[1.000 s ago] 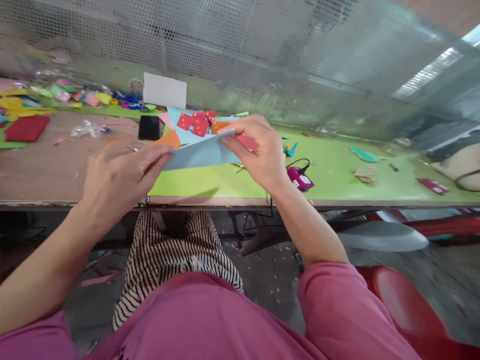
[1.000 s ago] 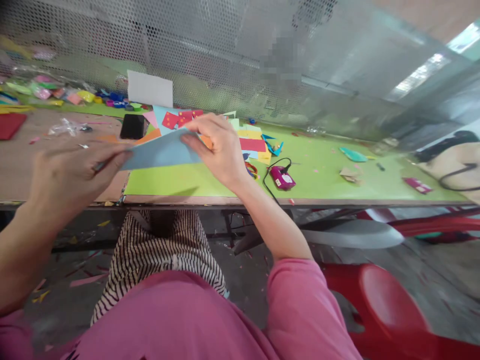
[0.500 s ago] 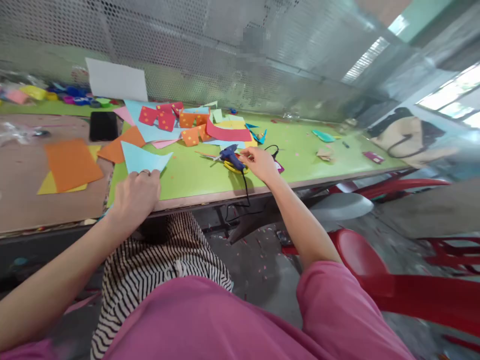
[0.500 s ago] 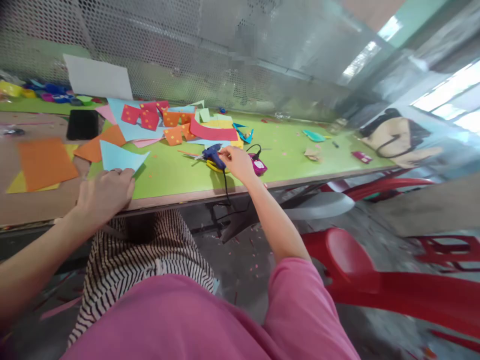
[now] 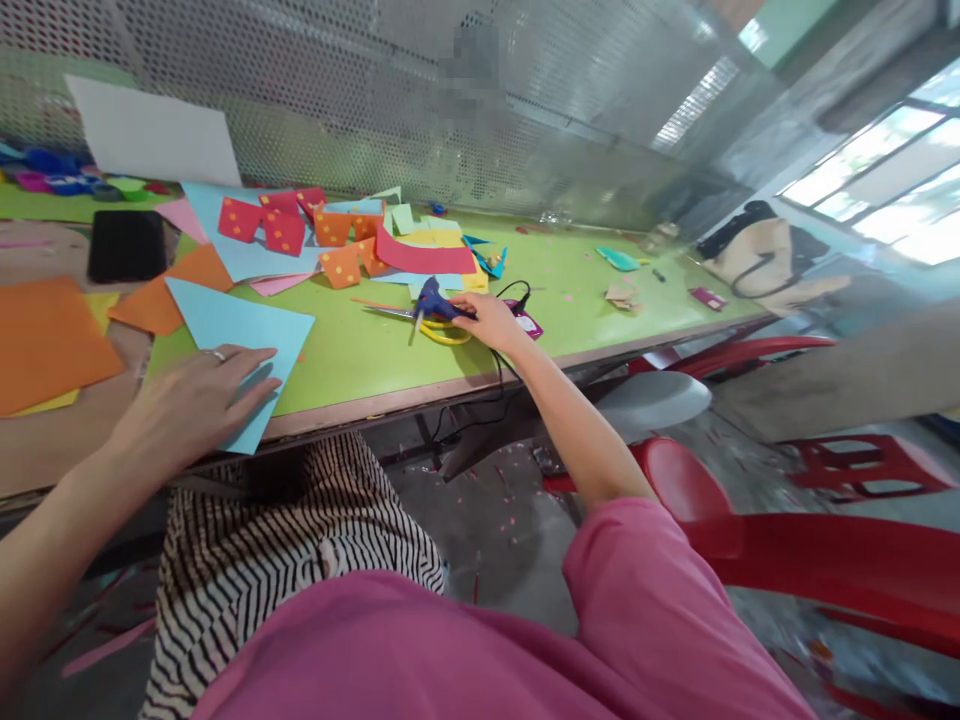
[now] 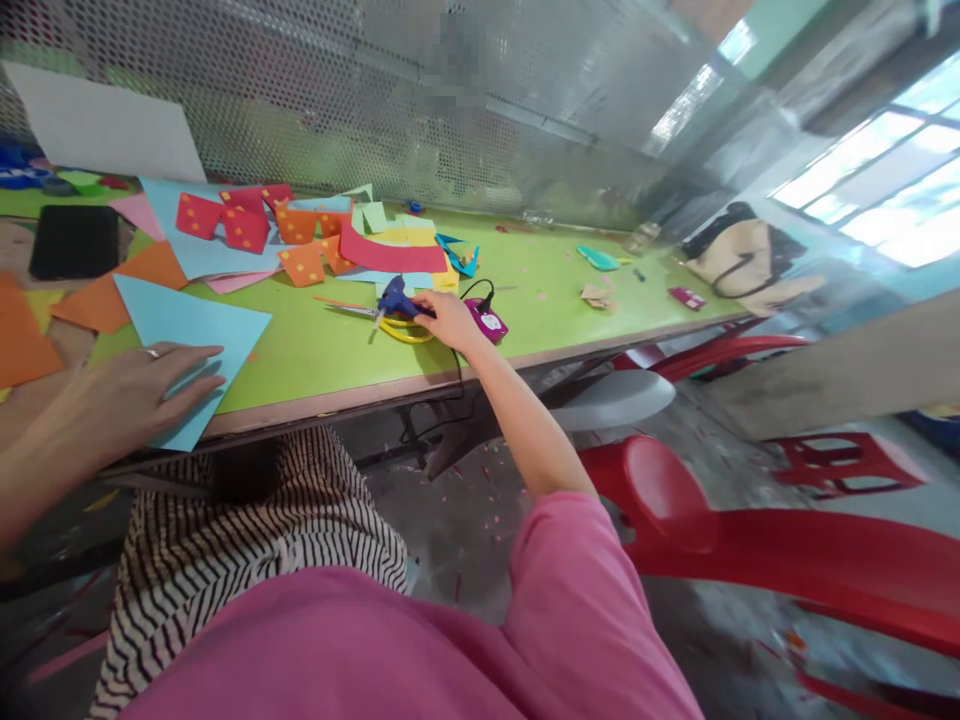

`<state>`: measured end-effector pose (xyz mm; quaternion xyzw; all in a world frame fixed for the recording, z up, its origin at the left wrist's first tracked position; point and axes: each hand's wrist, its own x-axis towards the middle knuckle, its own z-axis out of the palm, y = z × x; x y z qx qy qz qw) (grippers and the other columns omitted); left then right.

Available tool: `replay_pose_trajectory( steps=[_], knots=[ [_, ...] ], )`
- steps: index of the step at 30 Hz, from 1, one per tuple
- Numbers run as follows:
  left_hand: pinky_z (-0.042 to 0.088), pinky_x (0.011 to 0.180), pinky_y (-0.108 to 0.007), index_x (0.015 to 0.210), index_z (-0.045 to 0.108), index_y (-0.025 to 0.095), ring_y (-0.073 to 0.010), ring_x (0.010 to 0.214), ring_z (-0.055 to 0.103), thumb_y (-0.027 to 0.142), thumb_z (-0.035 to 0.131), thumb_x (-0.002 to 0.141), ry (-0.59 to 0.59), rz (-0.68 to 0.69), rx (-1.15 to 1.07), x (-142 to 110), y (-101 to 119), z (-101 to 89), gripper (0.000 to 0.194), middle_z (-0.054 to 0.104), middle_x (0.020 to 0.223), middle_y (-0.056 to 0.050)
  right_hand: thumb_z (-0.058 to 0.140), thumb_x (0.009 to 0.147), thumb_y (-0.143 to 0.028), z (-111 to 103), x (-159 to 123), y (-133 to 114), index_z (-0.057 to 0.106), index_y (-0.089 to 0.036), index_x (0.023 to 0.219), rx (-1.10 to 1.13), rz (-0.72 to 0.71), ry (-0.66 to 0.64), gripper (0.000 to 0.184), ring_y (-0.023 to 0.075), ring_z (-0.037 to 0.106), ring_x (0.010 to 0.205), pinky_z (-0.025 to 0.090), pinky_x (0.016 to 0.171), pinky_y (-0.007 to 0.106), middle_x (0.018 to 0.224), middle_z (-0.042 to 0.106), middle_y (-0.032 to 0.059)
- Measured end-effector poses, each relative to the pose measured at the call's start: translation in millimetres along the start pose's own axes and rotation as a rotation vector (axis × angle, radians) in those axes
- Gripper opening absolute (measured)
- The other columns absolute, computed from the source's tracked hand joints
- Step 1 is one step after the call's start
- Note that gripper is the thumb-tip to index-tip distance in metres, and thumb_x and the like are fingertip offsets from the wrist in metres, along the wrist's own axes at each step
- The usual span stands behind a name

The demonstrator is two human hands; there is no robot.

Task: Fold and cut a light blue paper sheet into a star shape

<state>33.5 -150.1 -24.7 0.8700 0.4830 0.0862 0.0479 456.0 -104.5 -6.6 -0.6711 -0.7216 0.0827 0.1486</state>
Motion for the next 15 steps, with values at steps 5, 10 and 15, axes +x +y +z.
replay_pose_trajectory(
  steps=[5,10,15],
  knots=[
    [0.049,0.108,-0.054,0.143,0.058,0.006,-0.0397,0.126,0.064,0.055,0.013,0.103,0.053,0.077,-0.008,-7,-21,17.6,0.077,0.066,0.141,-0.021,0.062,0.089,-0.017,-9,1,28,0.066,-0.016,0.132,-0.045,0.105,0.043,0.042,0.0259,0.071,0.114,0.055,0.102,0.043,0.124,0.076,0.0116],
    [0.047,0.11,-0.056,0.14,0.061,0.004,-0.0406,0.128,0.063,0.052,0.015,0.103,0.072,0.085,-0.008,-10,-23,26.4,0.076,0.064,0.143,-0.022,0.057,0.089,-0.014,-3,-4,15,0.067,-0.012,0.127,-0.178,0.147,0.125,0.04,0.0355,0.061,0.126,0.045,0.11,0.054,0.131,0.069,0.0202],
    [0.044,0.114,-0.051,0.138,0.063,0.006,-0.0369,0.132,0.061,0.039,0.025,0.104,0.018,0.036,0.025,-13,-13,7.0,0.061,0.065,0.143,-0.022,0.054,0.091,-0.018,5,-9,-16,0.068,-0.013,0.123,-0.308,-0.001,0.012,0.036,0.0365,0.06,0.123,0.045,0.107,0.053,0.125,0.07,0.0204]
  ],
)
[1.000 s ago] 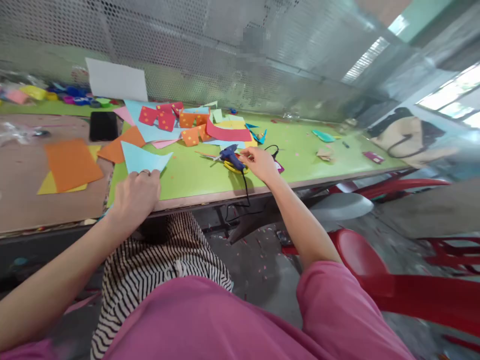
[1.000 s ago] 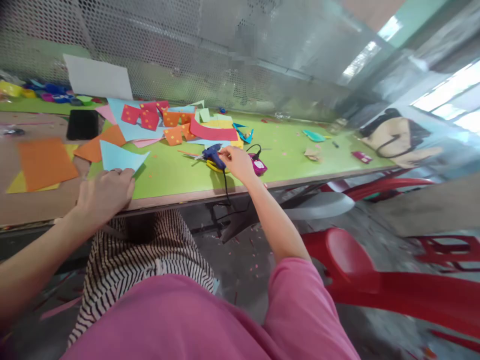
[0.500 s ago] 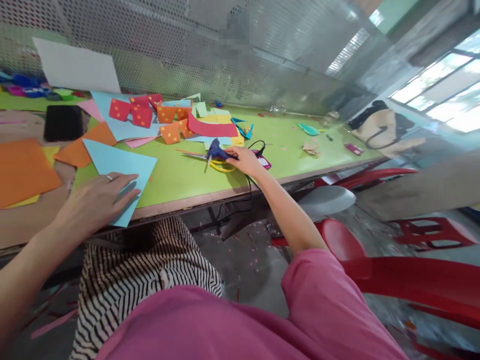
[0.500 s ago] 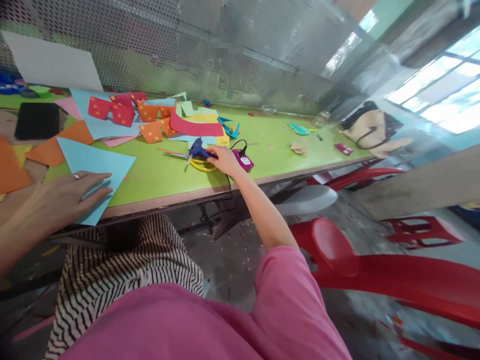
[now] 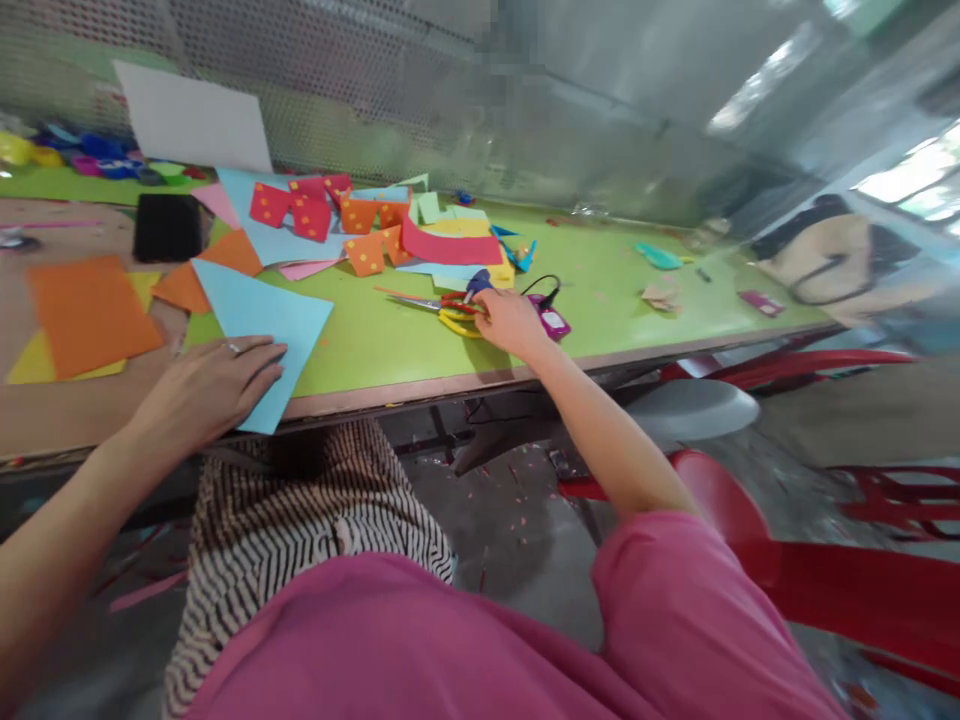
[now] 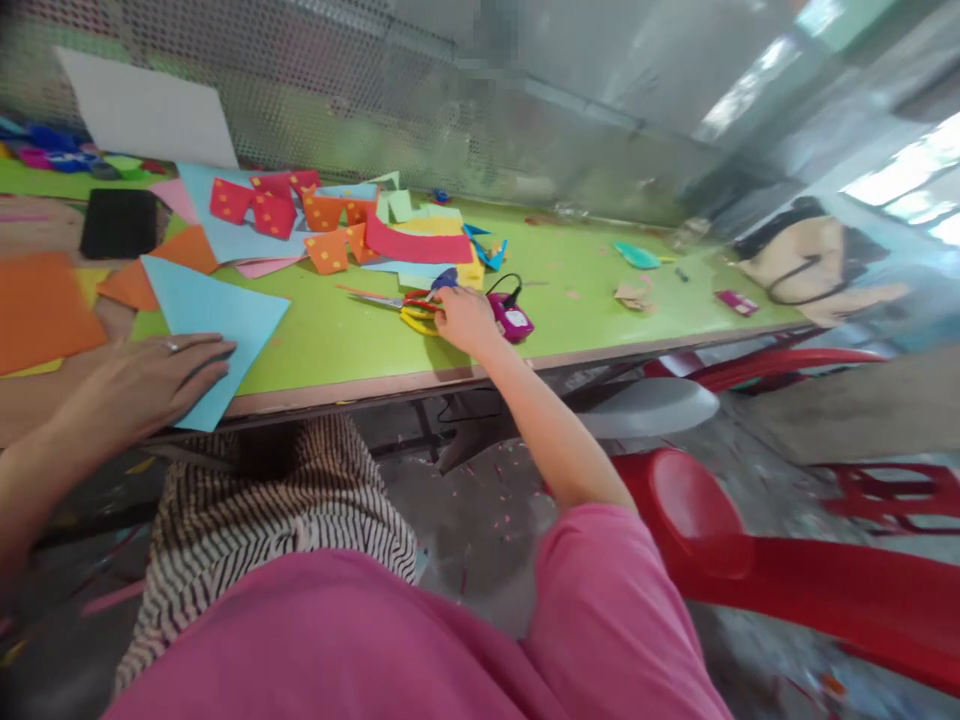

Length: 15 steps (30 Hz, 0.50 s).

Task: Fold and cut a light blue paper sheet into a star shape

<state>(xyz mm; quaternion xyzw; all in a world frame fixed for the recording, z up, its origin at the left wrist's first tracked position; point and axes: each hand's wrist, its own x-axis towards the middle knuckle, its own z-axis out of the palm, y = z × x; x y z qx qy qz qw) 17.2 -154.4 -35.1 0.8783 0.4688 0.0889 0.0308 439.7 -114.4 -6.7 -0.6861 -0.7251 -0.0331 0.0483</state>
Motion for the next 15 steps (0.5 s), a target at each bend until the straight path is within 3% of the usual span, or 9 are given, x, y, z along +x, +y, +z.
replay_pose_trajectory(
  steps=[4,9,12,15],
  knots=[
    [0.045,0.114,-0.046,0.135,0.067,0.012,-0.0322,0.127,0.064,0.039,0.026,0.105,0.009,-0.092,-0.021,2,1,-14.8,0.058,0.069,0.137,-0.018,0.065,0.08,-0.013,-2,12,-9,0.07,-0.015,0.108,0.021,-0.029,-0.117,0.029,0.0356,0.067,0.102,0.053,0.092,0.053,0.102,0.074,0.0169],
    [0.036,0.122,-0.045,0.138,0.066,0.011,-0.0287,0.139,0.056,0.039,0.026,0.104,-0.028,-0.036,-0.05,3,-9,-15.3,0.059,0.062,0.149,-0.015,0.075,0.068,-0.009,-16,24,-12,0.064,-0.021,0.077,0.029,-0.055,-0.217,0.018,0.0279,0.064,0.075,0.053,0.075,0.046,0.074,0.067,0.0074],
    [0.035,0.123,-0.043,0.142,0.063,0.014,-0.0263,0.143,0.053,0.043,0.027,0.104,-0.078,-0.025,-0.107,-1,-13,-17.1,0.06,0.058,0.154,-0.012,0.077,0.071,-0.018,-28,12,-16,0.063,-0.021,0.075,0.046,-0.059,-0.258,0.015,0.0221,0.059,0.062,0.049,0.066,0.042,0.064,0.062,0.0043],
    [0.031,0.125,-0.042,0.148,0.057,0.017,-0.0248,0.15,0.045,0.052,0.031,0.103,-0.093,-0.012,-0.147,-6,-14,-22.5,0.063,0.051,0.161,-0.009,0.075,0.076,-0.027,-37,-20,-28,0.066,-0.022,0.085,0.162,-0.083,-0.29,0.014,0.0224,0.062,0.065,0.05,0.066,0.042,0.073,0.068,0.0053]
  ],
)
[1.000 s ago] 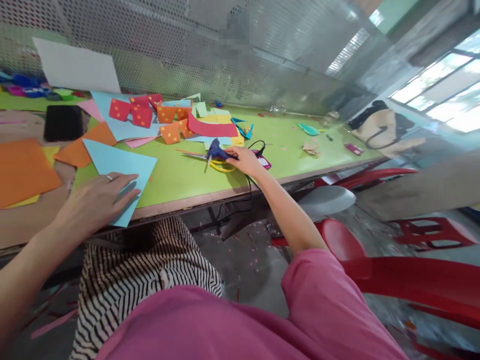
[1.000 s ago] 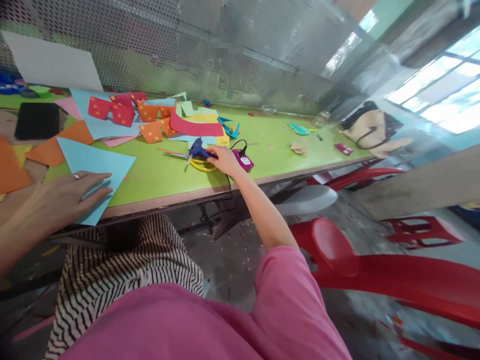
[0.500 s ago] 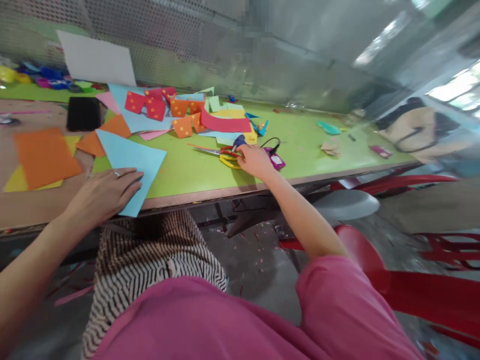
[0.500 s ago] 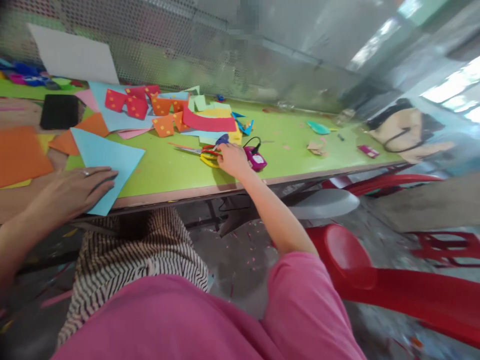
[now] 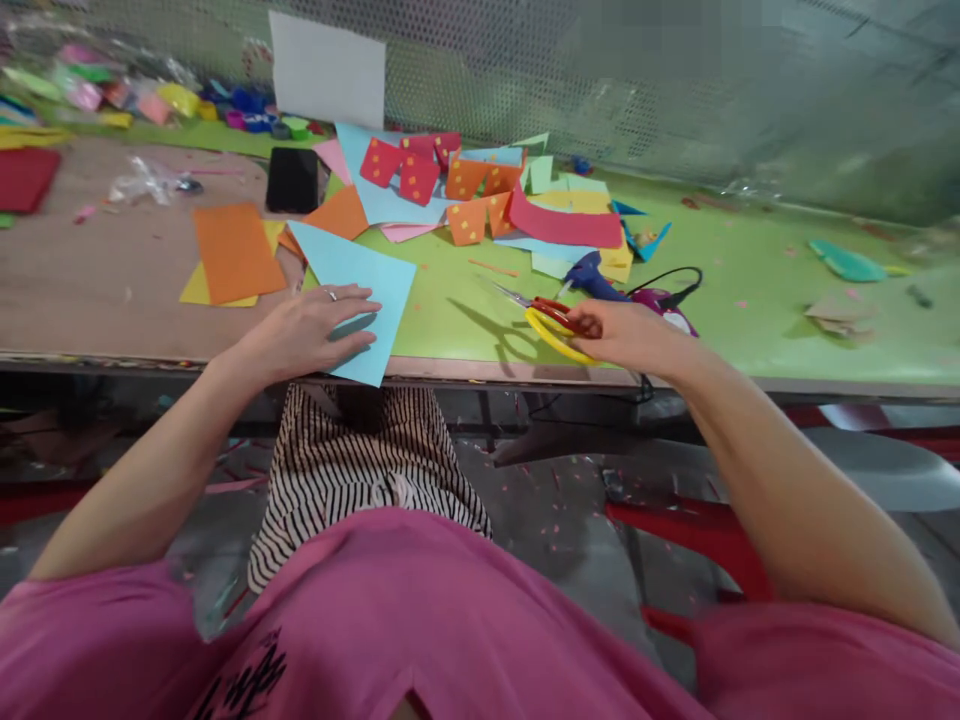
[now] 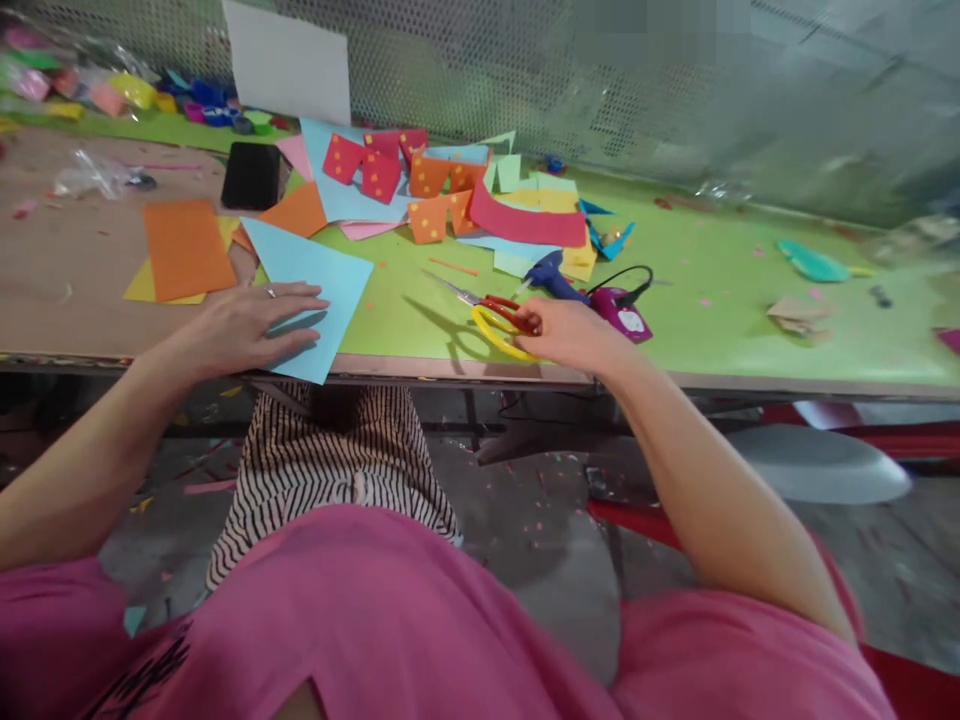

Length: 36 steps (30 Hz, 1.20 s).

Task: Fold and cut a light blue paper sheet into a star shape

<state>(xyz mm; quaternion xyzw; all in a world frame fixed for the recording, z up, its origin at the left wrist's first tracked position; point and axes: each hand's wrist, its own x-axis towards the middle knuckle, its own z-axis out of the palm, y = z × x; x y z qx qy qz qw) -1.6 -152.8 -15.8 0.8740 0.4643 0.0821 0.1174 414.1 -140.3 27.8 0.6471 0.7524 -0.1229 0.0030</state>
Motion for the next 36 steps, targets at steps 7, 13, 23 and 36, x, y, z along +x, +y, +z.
replay_pose_trajectory(
  steps=[7,13,23,36],
  knots=[
    [0.018,0.129,-0.051,0.163,0.036,0.022,-0.034,0.162,0.018,0.071,0.055,0.088,-0.236,0.072,0.089,-11,4,-4.0,0.092,0.021,0.175,-0.009,0.077,0.082,-0.038,64,-91,-78,0.063,-0.024,0.113,1.065,-0.096,-0.277,0.037,0.019,0.067,0.088,0.055,0.08,0.037,0.095,0.071,0.0031],
    [0.026,0.127,-0.044,0.159,0.043,0.021,-0.0278,0.157,0.033,0.047,0.044,0.098,-0.267,0.107,0.05,-10,1,2.9,0.067,0.031,0.172,-0.01,0.09,0.073,-0.05,133,-108,-117,0.059,-0.025,0.113,1.616,-0.111,-0.512,0.056,0.0068,0.048,0.066,0.04,0.06,0.022,0.09,0.053,-0.004],
    [0.032,0.123,-0.049,0.158,0.041,0.008,-0.0337,0.153,0.039,0.032,0.021,0.101,-0.248,0.003,0.151,7,45,-5.3,0.065,0.045,0.162,-0.02,0.057,0.068,-0.098,164,-125,-137,0.057,-0.022,0.108,1.831,-0.201,-0.632,0.085,0.0117,0.036,0.063,0.029,0.055,0.027,0.084,0.046,-0.0019],
    [0.038,0.118,-0.051,0.153,0.044,0.004,-0.0399,0.145,0.049,0.033,0.025,0.102,-0.253,-0.027,0.295,13,64,-3.5,0.062,0.045,0.159,-0.028,0.057,0.068,-0.097,169,-114,-149,0.06,-0.019,0.105,2.051,-0.12,-0.688,0.086,0.0102,0.04,0.058,0.031,0.054,0.027,0.079,0.049,-0.0029]
  ],
)
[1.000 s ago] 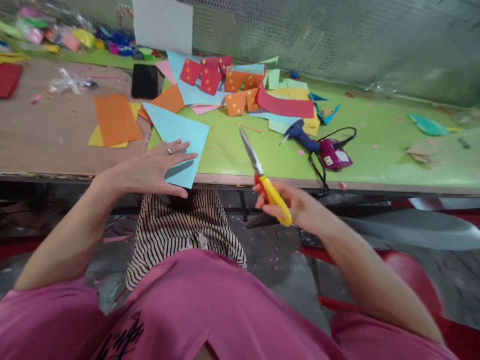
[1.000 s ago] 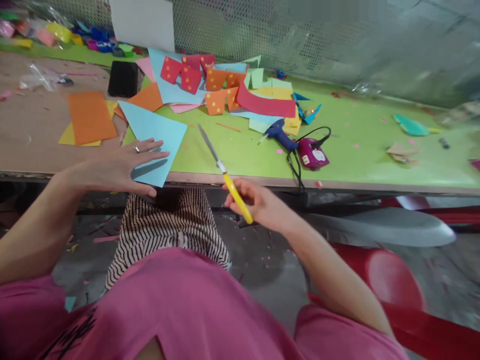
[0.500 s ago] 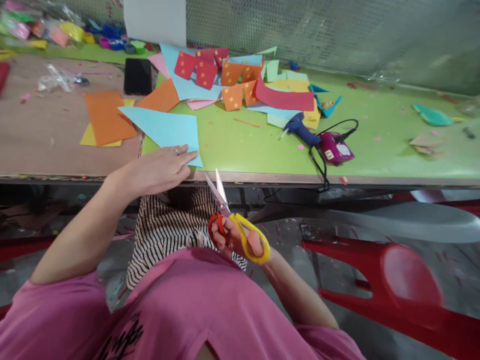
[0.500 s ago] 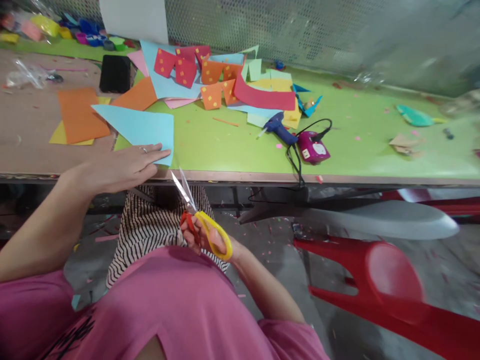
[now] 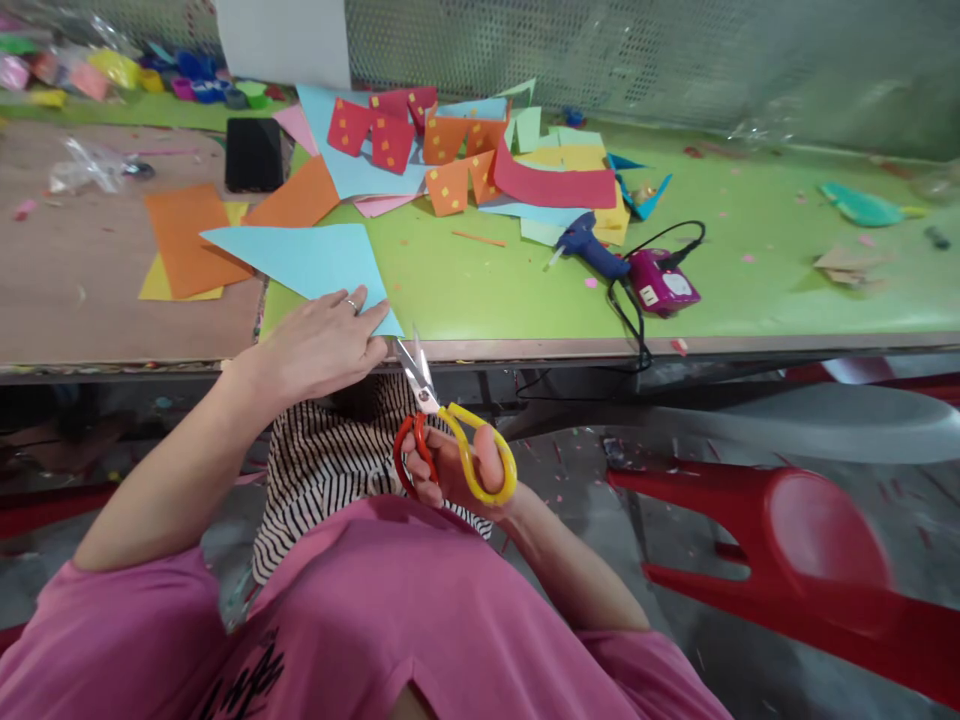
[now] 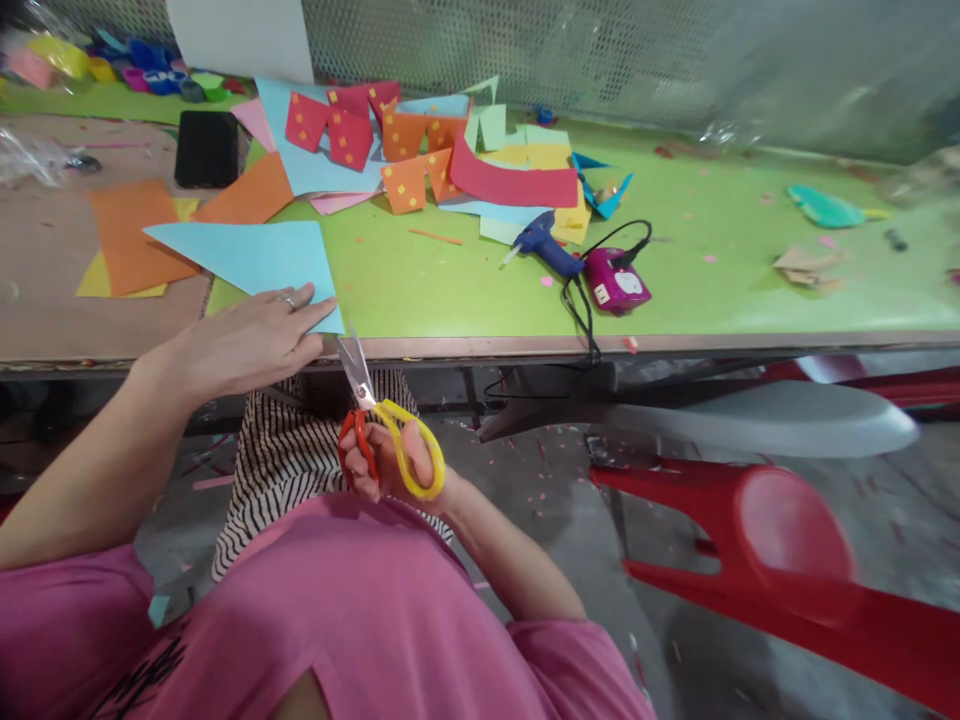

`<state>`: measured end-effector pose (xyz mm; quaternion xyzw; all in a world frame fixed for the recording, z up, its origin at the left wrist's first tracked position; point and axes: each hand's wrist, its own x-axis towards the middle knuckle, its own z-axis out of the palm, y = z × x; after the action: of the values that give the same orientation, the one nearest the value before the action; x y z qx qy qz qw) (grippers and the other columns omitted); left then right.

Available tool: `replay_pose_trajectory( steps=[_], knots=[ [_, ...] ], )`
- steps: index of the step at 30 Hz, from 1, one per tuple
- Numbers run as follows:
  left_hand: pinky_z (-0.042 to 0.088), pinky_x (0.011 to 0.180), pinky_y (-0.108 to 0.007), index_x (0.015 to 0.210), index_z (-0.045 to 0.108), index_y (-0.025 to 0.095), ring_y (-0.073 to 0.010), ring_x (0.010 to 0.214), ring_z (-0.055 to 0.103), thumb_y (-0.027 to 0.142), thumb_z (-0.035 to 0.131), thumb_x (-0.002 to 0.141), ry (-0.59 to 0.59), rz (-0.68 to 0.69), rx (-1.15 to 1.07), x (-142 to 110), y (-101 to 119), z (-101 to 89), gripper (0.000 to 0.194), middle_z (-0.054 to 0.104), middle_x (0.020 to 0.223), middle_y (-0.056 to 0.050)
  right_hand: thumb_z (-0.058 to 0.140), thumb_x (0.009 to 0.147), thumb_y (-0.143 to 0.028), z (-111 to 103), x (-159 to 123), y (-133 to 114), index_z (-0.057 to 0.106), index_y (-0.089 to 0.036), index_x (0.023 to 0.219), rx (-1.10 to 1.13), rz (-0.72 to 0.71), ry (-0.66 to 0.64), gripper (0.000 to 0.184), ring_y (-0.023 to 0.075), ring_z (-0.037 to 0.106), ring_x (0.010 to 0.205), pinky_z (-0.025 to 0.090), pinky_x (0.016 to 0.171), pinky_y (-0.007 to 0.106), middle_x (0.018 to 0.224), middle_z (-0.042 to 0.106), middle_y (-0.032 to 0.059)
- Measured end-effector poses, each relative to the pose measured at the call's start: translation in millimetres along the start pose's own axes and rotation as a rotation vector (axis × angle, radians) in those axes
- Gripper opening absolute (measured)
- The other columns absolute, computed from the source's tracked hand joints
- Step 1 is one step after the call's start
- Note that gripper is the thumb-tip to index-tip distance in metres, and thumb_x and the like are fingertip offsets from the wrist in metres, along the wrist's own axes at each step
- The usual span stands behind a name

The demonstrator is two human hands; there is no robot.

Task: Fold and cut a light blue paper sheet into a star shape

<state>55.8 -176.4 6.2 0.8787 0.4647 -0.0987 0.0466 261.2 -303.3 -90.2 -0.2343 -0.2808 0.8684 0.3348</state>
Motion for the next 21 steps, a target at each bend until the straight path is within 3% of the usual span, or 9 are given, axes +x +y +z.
replay_pose_trajectory(
  steps=[5,10,15,18,21],
  knots=[
    [0.041,0.115,-0.052,0.151,0.049,0.009,-0.0411,0.14,0.053,0.044,0.032,0.1,-0.037,-0.009,0.001,-2,1,-5.6,0.064,0.051,0.155,-0.024,0.057,0.067,-0.098,1,-1,0,0.061,-0.02,0.106,0.069,0.015,0.002,0.088,0.0097,0.04,0.056,0.029,0.051,0.027,0.079,0.05,-0.003],
    [0.043,0.113,-0.054,0.145,0.06,0.017,-0.0406,0.134,0.059,0.045,0.033,0.101,-0.07,0.033,-0.1,1,-11,-10.0,0.058,0.057,0.15,-0.02,0.054,0.07,-0.098,4,-5,0,0.06,-0.02,0.109,0.079,0.022,0.0,0.088,0.0095,0.039,0.057,0.029,0.052,0.026,0.079,0.049,-0.0031],
    [0.042,0.115,-0.054,0.152,0.055,0.02,-0.0398,0.14,0.054,0.05,0.035,0.103,-0.066,0.058,-0.098,-1,-15,-7.2,0.061,0.052,0.157,-0.018,0.051,0.067,-0.102,6,-2,3,0.059,-0.019,0.106,0.17,0.052,-0.017,0.092,0.0101,0.039,0.057,0.027,0.053,0.027,0.078,0.05,-0.0026],
    [0.039,0.118,-0.054,0.154,0.051,0.018,-0.0394,0.146,0.049,0.06,0.04,0.102,-0.032,0.064,-0.058,-10,-9,-0.1,0.068,0.049,0.16,-0.018,0.047,0.07,-0.102,8,2,7,0.06,-0.018,0.107,0.242,0.075,-0.031,0.093,0.0108,0.04,0.058,0.028,0.054,0.026,0.078,0.053,-0.002],
    [0.036,0.121,-0.053,0.153,0.05,0.015,-0.0359,0.148,0.046,0.057,0.027,0.106,0.066,0.037,-0.096,-18,-2,6.7,0.068,0.052,0.158,-0.018,0.047,0.072,-0.1,9,6,14,0.061,-0.017,0.113,0.3,0.088,-0.041,0.094,0.0118,0.042,0.058,0.029,0.055,0.026,0.076,0.055,-0.0017]
  ],
)
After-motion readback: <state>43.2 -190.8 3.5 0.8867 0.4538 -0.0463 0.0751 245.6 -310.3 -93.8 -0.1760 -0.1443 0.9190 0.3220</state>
